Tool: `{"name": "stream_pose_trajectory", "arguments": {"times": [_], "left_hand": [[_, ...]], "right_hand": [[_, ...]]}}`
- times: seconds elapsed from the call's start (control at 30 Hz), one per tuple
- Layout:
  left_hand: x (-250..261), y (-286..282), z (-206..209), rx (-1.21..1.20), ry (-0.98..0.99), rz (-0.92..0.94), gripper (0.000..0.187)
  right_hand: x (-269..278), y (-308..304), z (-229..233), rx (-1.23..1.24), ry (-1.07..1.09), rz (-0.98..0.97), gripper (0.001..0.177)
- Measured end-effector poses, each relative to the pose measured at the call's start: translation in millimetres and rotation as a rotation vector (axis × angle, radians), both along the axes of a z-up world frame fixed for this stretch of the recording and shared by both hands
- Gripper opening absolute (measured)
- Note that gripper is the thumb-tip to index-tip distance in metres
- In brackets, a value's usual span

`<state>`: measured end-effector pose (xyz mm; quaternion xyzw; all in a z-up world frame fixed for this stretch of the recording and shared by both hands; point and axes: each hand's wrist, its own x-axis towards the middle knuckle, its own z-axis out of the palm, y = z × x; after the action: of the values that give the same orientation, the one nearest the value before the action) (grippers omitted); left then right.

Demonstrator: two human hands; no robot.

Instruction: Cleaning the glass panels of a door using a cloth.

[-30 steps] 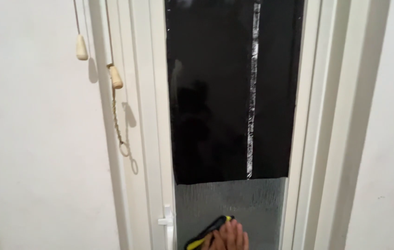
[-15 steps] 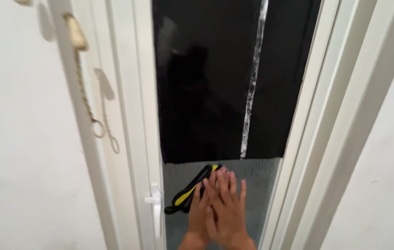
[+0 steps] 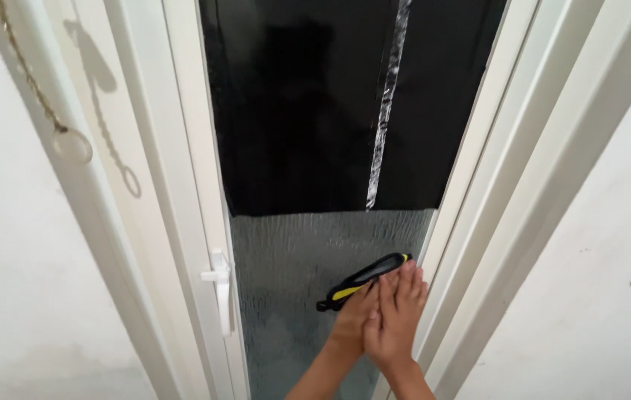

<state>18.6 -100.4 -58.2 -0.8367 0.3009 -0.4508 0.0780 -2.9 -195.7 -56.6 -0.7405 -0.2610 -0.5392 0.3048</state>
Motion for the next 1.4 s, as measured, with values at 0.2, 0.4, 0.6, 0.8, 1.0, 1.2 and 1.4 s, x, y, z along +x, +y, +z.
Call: {"name": "stream_pose_trajectory", "arguments": {"times": [0.2, 0.4, 0.6, 0.8, 1.0, 1.2, 1.4], "left_hand": [[-33.7, 47.8, -23.5, -0.086, -0.029, 0.106, 0.069], [-66.6, 90.7, 39.8, -0.249, -0.067, 0.234, 0.067], [-74.8, 93.1, 86.1, -0.34, -0.221, 0.263, 0.062], [-41.0, 56.8, 84.6, -0.221, -0.361, 0.413, 0.061], [-31.6, 13.1, 88.6, -0.201, -0.31, 0.274, 0.063], [-31.5, -7.6, 85.1, -0.077, -0.195, 0.219, 0.067], [-38.7, -3.3, 64.7, -0.066, -0.215, 0.16, 0.068]], "right_hand": [[-29.6, 42.2, -2.9, -0.13, 0.036, 0.037, 0.06], [-50.5, 86.1, 52.7, -0.299, -0.005, 0.101, 0.062], [-50.8, 88.9, 97.9, -0.309, -0.1, 0.074, 0.058], [-32.7, 52.4, 98.4, -0.27, -0.097, -0.01, 0.059], [-32.2, 15.3, 100.7, -0.241, -0.005, -0.097, 0.066], [-28.2, -2.4, 80.7, -0.17, 0.036, -0.165, 0.065], [-42.6, 0.3, 66.5, -0.134, 0.074, -0.169, 0.068]]}}
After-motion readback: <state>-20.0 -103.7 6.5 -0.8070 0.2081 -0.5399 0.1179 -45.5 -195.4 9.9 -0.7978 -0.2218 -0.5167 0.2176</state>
